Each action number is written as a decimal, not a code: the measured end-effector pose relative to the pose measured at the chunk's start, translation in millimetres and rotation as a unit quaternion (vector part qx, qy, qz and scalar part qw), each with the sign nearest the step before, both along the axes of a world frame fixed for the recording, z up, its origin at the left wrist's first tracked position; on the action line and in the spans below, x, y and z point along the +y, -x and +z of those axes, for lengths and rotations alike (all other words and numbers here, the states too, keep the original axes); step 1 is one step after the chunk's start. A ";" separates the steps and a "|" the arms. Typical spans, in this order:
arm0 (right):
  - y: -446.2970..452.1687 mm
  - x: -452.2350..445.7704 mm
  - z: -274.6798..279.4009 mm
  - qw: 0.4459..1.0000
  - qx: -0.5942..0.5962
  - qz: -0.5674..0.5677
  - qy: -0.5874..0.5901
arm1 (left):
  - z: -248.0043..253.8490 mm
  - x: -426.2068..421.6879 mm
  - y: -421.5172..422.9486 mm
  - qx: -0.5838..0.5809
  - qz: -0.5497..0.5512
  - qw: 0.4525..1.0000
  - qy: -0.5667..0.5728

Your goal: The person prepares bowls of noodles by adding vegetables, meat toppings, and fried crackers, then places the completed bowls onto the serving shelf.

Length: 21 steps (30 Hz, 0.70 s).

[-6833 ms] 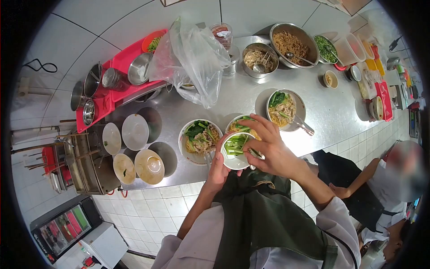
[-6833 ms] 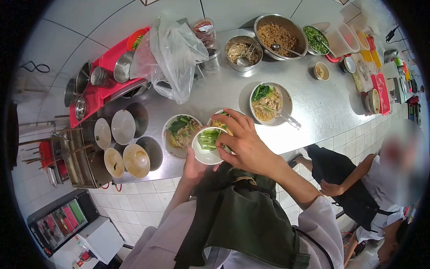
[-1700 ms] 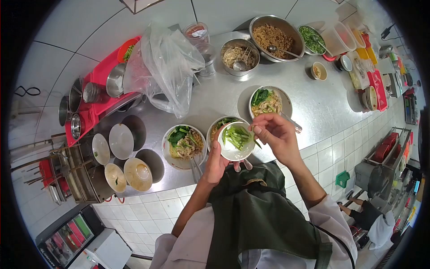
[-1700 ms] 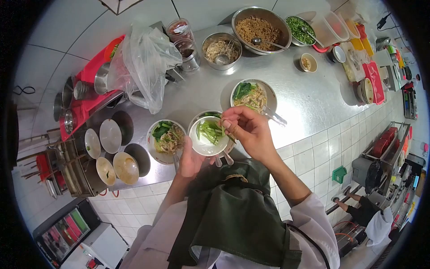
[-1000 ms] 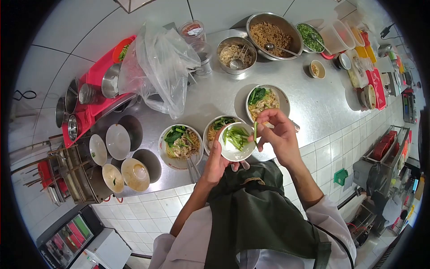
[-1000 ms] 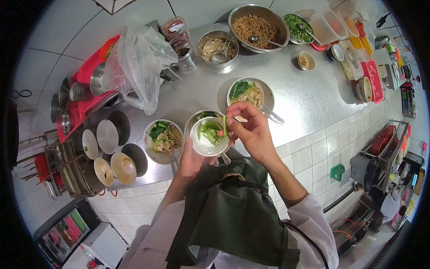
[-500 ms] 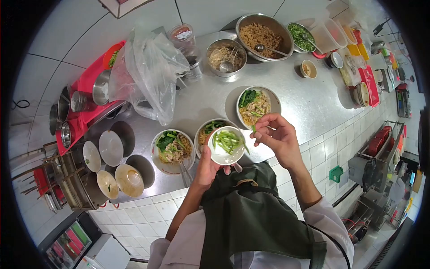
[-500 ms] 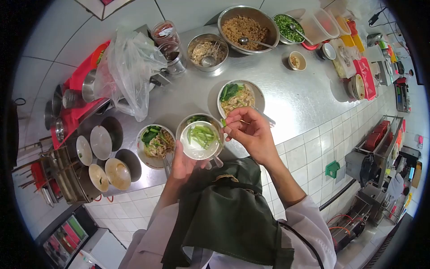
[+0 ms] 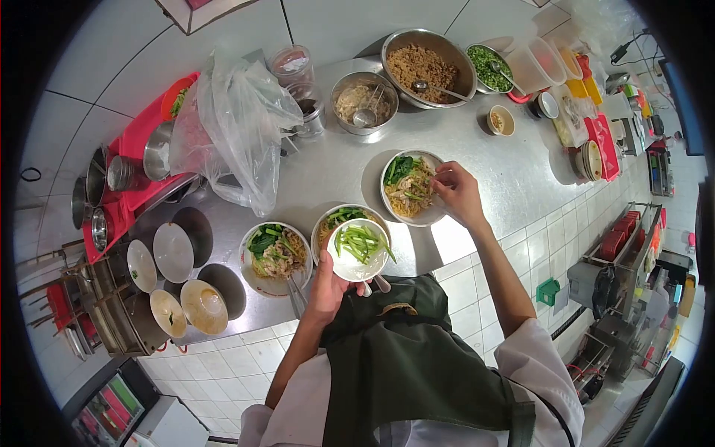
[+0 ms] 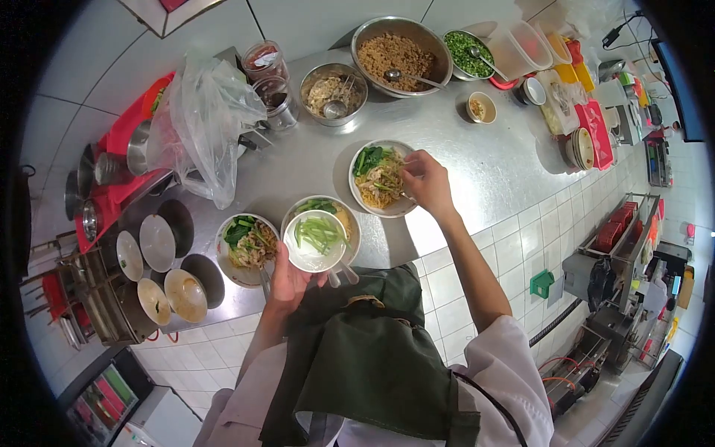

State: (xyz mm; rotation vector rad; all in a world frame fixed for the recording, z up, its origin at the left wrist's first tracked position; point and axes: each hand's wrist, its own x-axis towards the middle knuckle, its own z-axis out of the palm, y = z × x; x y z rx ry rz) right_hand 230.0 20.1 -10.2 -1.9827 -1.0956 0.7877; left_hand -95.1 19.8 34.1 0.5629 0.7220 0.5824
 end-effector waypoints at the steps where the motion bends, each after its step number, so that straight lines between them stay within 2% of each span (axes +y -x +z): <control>1: 2.6 4.0 -2.4 1.000 -0.012 0.022 0.002 | 0.0 0.2 0.1 0.002 0.001 1.000 0.000; 6: 10.4 13.4 -5.5 0.996 -0.054 0.061 0.040 | -1.1 -0.7 1.6 0.009 0.035 0.999 0.010; 8: 12.5 11.4 -7.9 0.989 -0.120 0.082 0.014 | -0.1 1.0 2.4 0.001 0.033 0.999 0.006; 14: 12.3 7.5 -14.2 0.977 -0.190 0.097 -0.031 | 1.7 2.7 0.5 -0.006 0.029 1.000 -0.001; 21: 13.3 2.1 5.5 0.980 -0.169 0.097 -0.041 | -7.3 4.3 4.0 -0.036 0.009 0.999 0.002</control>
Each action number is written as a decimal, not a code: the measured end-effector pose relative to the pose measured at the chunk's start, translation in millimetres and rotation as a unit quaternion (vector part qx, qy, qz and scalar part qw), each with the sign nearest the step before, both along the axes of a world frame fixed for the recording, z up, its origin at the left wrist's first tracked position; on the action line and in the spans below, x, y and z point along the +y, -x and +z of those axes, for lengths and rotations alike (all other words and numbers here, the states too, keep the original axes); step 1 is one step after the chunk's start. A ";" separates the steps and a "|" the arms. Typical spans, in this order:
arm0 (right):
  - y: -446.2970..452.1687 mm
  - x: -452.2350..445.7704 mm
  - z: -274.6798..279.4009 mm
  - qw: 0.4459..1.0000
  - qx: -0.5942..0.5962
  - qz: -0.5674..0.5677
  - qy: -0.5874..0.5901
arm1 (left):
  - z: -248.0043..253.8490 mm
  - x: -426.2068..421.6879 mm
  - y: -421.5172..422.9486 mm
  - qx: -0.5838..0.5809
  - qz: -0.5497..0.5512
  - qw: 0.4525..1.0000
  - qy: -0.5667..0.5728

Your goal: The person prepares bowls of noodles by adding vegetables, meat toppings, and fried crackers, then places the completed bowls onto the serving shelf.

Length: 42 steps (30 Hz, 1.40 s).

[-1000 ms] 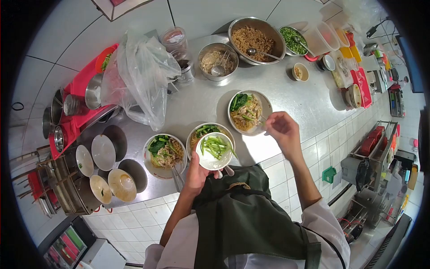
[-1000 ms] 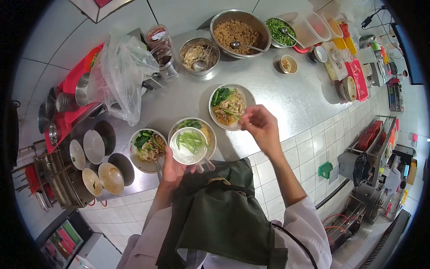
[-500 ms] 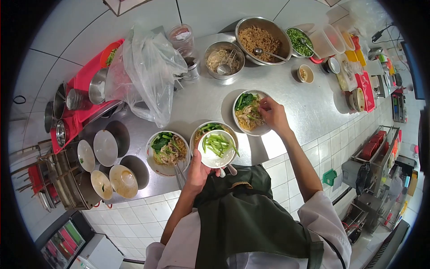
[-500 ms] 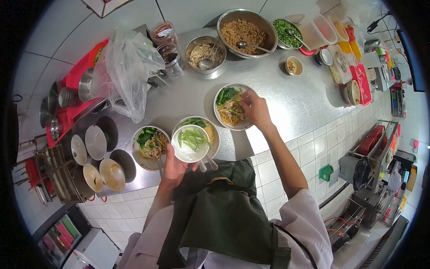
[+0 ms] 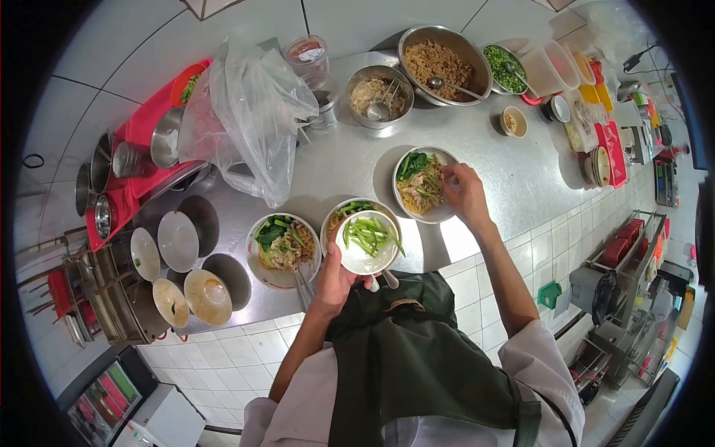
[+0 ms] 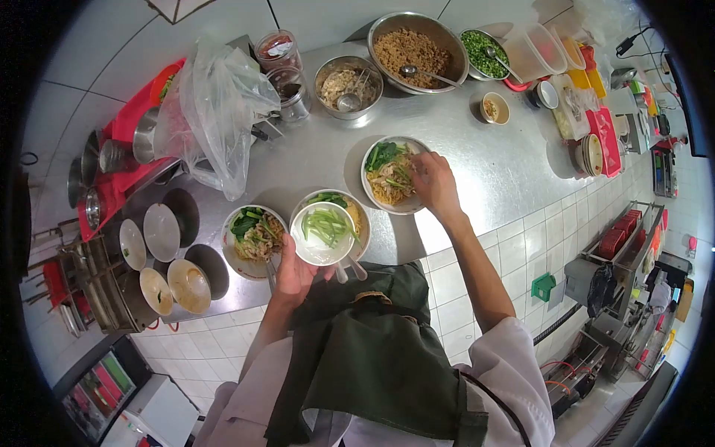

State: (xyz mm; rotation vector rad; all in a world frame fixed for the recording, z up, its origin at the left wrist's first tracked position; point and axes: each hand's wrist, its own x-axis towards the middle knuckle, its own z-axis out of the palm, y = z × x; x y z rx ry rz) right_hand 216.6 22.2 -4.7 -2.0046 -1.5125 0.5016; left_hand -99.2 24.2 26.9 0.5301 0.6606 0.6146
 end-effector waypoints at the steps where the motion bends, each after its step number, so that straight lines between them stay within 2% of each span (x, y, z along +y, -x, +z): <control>1: -0.8 -0.9 -2.9 1.000 -0.015 0.009 0.005 | 1.5 -0.6 -0.5 0.000 -0.002 1.000 0.000; 5: -1.4 -1.4 -9.5 0.996 -0.076 0.020 -0.034 | 9.9 -0.6 -6.6 0.026 -0.001 1.000 -0.015; 9: 19.3 1.0 20.2 0.999 -0.009 -0.018 -0.050 | 10.9 -2.2 -4.1 0.021 0.001 0.999 -0.024; 11: 43.9 -2.3 70.2 0.989 0.123 0.030 -0.081 | 9.3 -2.4 -4.2 0.023 0.014 0.999 -0.028; 13: 68.6 -7.2 97.4 0.972 0.128 0.171 -0.097 | 3.7 -1.6 -5.6 -0.019 -0.010 0.999 -0.041; 15: 92.1 -3.7 123.7 0.962 0.000 0.263 -0.074 | 1.7 -4.3 -11.0 -0.016 -0.017 0.999 -0.044; 19: 109.7 -3.4 108.4 0.969 -0.061 0.230 -0.062 | -0.4 -6.5 -15.3 -0.020 -0.038 0.998 -0.037; 21: 108.9 -6.4 112.9 0.965 -0.056 0.245 -0.068 | 2.4 -9.0 -13.7 -0.023 -0.031 0.999 -0.030; 25: 103.0 -15.7 143.4 0.982 -0.018 0.176 -0.070 | 5.2 -8.6 -12.1 -0.038 -0.017 0.999 -0.021; 27: 99.3 -20.5 145.6 0.980 0.107 0.134 0.099 | 4.9 -8.9 -12.0 -0.057 -0.019 0.998 -0.020; 28: 102.2 -22.6 138.5 0.986 0.105 0.125 0.040 | 5.1 -9.5 -12.9 -0.058 -0.021 0.998 -0.021; 31: 99.8 -26.1 138.1 0.991 0.058 0.119 0.011 | 3.6 -11.3 -15.3 -0.040 -0.011 0.999 -0.014; 33: 105.0 -25.3 142.3 0.991 0.085 0.089 0.043 | -0.8 -12.1 -14.9 -0.057 -0.025 0.998 -0.019; 35: 115.1 -24.4 137.3 0.977 0.095 0.162 -0.096 | -1.2 -14.3 -15.3 -0.055 -0.018 0.998 -0.013; 36: 116.3 -22.8 142.0 0.967 -0.007 0.251 -0.052 | -0.7 -15.9 -16.2 -0.055 -0.013 0.998 -0.006; 37: 122.7 -21.5 139.9 0.962 -0.013 0.263 -0.066 | 1.7 -15.6 -17.3 -0.055 -0.018 0.998 -0.008; 40: 116.5 -19.3 139.5 0.962 -0.029 0.252 -0.098 | 13.6 -11.2 -18.3 -0.060 -0.004 0.998 -0.030; 42: 117.9 -19.9 148.1 0.971 -0.097 0.214 -0.052 | 14.2 -10.5 -15.0 -0.054 -0.004 0.998 -0.042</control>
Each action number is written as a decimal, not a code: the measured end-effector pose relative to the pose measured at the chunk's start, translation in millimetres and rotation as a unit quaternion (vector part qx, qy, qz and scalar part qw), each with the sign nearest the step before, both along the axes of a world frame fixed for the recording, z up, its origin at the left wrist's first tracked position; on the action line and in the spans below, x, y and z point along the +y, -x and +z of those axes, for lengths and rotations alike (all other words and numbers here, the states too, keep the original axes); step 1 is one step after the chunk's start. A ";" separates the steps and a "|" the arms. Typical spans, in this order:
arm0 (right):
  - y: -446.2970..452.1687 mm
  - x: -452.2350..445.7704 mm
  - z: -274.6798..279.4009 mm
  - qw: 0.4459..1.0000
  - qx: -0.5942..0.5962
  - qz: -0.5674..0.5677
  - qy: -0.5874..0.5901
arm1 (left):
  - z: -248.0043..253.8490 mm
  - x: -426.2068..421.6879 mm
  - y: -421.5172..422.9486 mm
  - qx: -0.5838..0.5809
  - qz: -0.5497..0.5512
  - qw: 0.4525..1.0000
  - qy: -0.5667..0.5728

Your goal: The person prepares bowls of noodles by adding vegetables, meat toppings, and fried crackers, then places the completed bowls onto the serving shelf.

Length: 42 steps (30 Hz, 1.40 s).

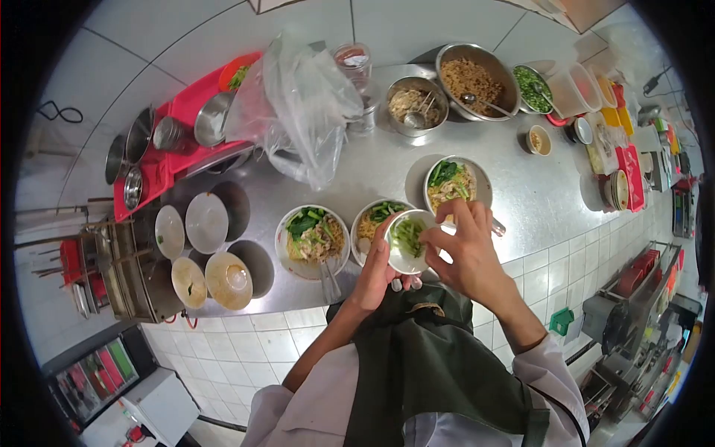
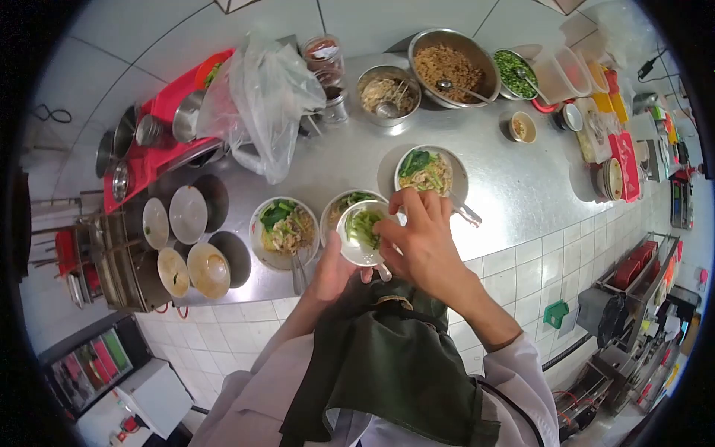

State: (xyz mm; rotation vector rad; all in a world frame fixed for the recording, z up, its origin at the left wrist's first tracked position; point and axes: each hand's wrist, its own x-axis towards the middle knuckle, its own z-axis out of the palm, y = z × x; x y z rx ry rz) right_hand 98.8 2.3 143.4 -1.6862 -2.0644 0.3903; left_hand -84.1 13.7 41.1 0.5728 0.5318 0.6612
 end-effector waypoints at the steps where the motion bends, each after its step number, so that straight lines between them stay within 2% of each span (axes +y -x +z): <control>1: 1.2 -1.1 -1.6 1.000 0.003 0.004 0.001 | 2.4 2.4 0.9 0.000 -0.012 1.000 -0.020; 3: 0.9 -2.6 -4.7 0.998 -0.053 -0.008 0.032 | 14.7 3.7 -0.4 0.002 -0.002 0.999 -0.032; 8: 8.9 0.1 -10.7 0.994 -0.102 -0.021 0.033 | 22.2 3.8 -4.4 0.046 0.018 0.996 -0.081; 17: 5.5 3.2 12.9 1.000 -0.030 0.000 0.011 | 0.4 0.5 -0.1 -0.015 0.007 1.000 -0.021; 31: -16.8 3.5 16.6 0.993 0.101 0.047 0.048 | -8.7 -2.5 -0.4 -0.002 -0.033 0.999 0.010; 35: -16.0 4.5 10.4 0.996 0.076 0.037 0.000 | -6.7 -1.1 -2.3 0.008 -0.033 0.999 0.001; 38: -24.6 3.3 12.2 0.994 0.104 0.013 0.011 | -8.9 -0.2 -2.1 0.007 -0.042 0.999 0.003; 42: -67.9 1.2 -3.2 0.940 0.325 -0.070 0.083 | -11.6 -0.5 4.5 0.021 -0.036 0.999 0.008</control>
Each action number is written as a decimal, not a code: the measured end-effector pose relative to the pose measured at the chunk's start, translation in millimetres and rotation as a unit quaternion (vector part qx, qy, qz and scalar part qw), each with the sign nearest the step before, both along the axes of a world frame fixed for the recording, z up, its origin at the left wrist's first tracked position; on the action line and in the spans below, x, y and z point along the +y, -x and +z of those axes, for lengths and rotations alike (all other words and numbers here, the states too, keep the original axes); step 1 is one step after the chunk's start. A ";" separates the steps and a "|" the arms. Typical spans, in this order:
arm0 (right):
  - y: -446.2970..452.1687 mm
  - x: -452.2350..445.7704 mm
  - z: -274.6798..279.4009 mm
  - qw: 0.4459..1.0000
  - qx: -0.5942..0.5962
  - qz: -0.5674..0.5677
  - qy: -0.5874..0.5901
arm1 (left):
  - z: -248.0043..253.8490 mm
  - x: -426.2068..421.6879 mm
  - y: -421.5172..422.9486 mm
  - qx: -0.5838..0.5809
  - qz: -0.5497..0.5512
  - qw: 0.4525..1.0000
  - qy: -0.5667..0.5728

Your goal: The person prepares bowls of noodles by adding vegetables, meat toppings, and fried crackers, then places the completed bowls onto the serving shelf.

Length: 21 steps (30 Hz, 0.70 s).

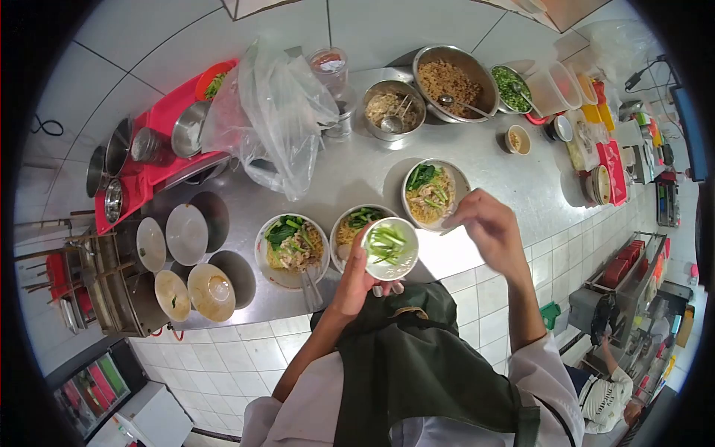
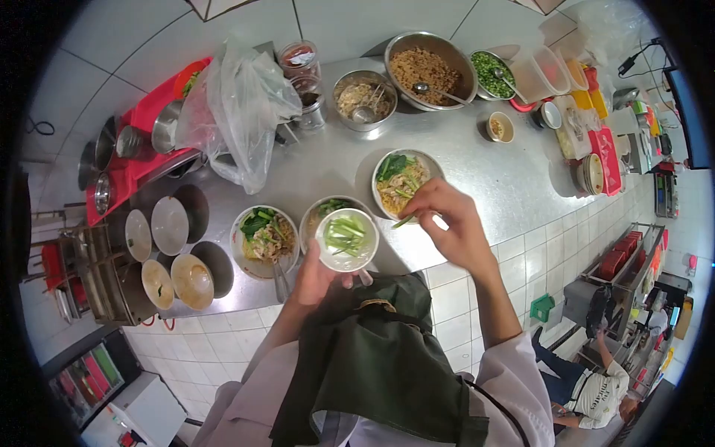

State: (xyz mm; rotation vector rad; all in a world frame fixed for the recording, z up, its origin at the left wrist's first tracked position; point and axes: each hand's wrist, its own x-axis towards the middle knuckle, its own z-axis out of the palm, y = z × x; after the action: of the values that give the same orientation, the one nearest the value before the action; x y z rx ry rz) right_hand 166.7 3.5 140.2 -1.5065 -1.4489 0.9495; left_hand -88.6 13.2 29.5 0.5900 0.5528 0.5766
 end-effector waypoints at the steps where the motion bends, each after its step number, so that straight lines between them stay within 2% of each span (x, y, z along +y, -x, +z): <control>1: -15.7 -1.6 -15.6 0.997 0.062 -0.034 0.016 | -1.1 -0.6 2.1 -0.006 -0.002 1.000 0.001; 2: -27.9 -2.1 -26.3 0.989 0.128 -0.062 0.046 | -2.3 -1.6 3.8 -0.001 0.009 1.000 0.003; 6: -68.5 7.3 -65.8 0.980 0.112 -0.117 0.115 | -1.7 -2.8 5.9 0.013 0.021 1.000 0.003; 8: -76.4 17.0 -83.4 0.979 0.051 -0.140 0.141 | -0.8 -2.7 7.0 0.028 0.021 0.999 -0.004; 9: -80.0 21.4 -97.1 0.979 0.053 -0.142 0.140 | 0.1 -2.3 6.8 0.029 0.019 0.999 -0.005; 12: -82.6 29.9 -137.6 0.991 -0.068 -0.086 0.081 | 1.6 -1.7 5.2 0.030 0.014 0.999 -0.002; 17: -61.7 37.3 -147.8 0.983 -0.133 -0.077 0.104 | 11.3 -2.9 4.9 0.081 0.035 0.996 0.000; 21: -55.5 36.6 -147.6 0.981 -0.178 -0.074 0.033 | 3.9 -4.7 10.0 0.075 0.036 0.997 0.000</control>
State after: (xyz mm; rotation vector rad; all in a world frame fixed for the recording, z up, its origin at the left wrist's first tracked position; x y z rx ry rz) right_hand 222.2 40.1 -7.4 -1.8772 -1.5362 0.6652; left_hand -98.6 8.4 33.4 0.6183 0.7183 0.6034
